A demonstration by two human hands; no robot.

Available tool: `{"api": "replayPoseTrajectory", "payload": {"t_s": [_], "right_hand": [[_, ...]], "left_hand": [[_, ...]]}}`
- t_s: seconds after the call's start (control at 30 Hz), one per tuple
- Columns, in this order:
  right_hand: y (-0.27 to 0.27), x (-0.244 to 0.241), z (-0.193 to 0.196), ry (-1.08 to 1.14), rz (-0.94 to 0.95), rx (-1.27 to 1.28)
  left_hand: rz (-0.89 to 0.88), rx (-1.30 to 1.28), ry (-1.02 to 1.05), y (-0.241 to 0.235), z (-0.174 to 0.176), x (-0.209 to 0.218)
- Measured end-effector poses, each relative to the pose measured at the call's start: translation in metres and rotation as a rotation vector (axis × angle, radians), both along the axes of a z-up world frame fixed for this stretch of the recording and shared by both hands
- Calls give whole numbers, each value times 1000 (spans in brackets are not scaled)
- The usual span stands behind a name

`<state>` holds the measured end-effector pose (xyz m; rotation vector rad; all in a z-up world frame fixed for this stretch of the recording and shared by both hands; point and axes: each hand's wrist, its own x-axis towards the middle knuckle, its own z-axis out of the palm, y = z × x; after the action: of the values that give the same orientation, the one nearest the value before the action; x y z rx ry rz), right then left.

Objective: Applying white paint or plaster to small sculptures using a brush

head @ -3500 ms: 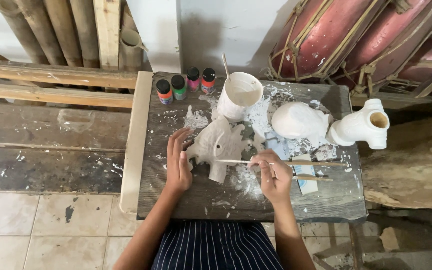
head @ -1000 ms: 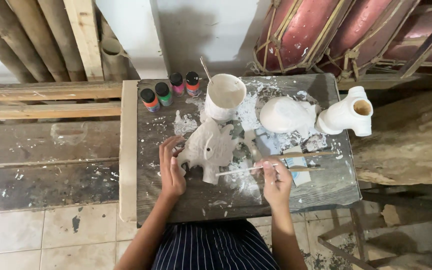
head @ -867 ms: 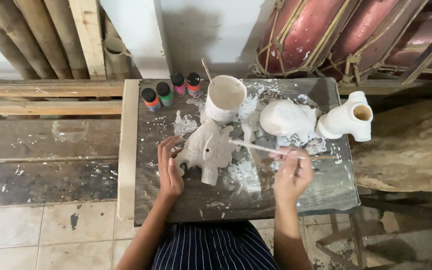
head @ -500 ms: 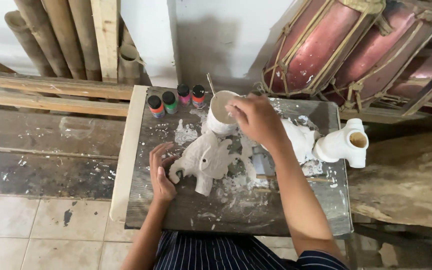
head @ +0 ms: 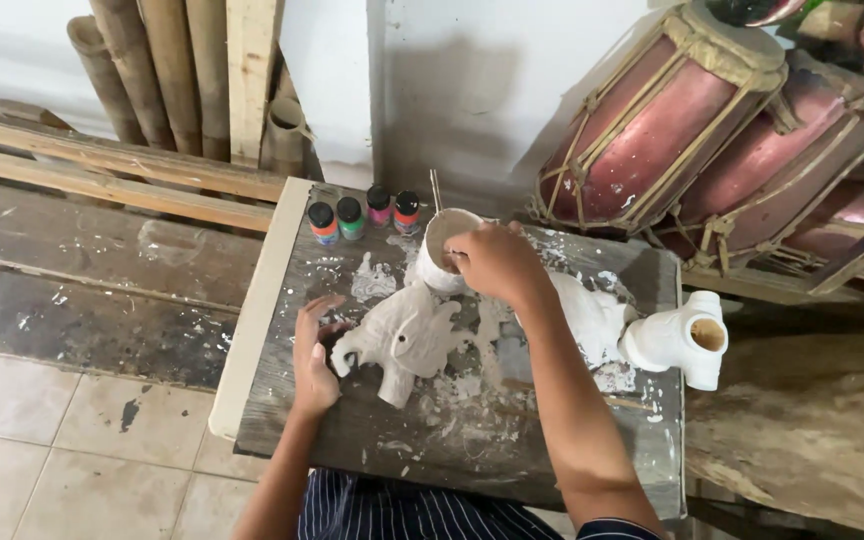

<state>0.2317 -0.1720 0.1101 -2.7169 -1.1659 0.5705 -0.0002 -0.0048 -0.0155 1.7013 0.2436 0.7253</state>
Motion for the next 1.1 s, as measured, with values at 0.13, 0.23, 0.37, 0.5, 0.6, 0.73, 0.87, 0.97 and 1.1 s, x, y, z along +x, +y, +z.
{"api": "replayPoseTrajectory", "payload": {"t_s": [0.13,0.23,0.37,0.5,0.6,0.73,0.87,0.97,1.1], "right_hand": [[-15,-8,-2,-75,-34,76],[-32,-24,18,-78,-64,279],[-66,-44,28,-143,-75,704],[-93,-67,14,-56,-178,1089],[-104,-86,-5,29,-310,1281],[-117,-103,-42,17,-392,1383],[-120,-114,-73,222,-522,1530],[-119,-121,-88,245,-528,1515],[-111,-116,-94,122,-367,1399]], "left_hand": [[-32,52,-17,3,-6,4],[-22,36,11,6,-10,3],[-23,49,13,6,-17,6],[-10,49,26,7,-15,4],[3,33,59,5,-15,1],[2,46,74,-1,6,1],[13,41,94,0,8,5],[9,48,94,-1,7,1],[4,72,90,-2,13,4]]}}
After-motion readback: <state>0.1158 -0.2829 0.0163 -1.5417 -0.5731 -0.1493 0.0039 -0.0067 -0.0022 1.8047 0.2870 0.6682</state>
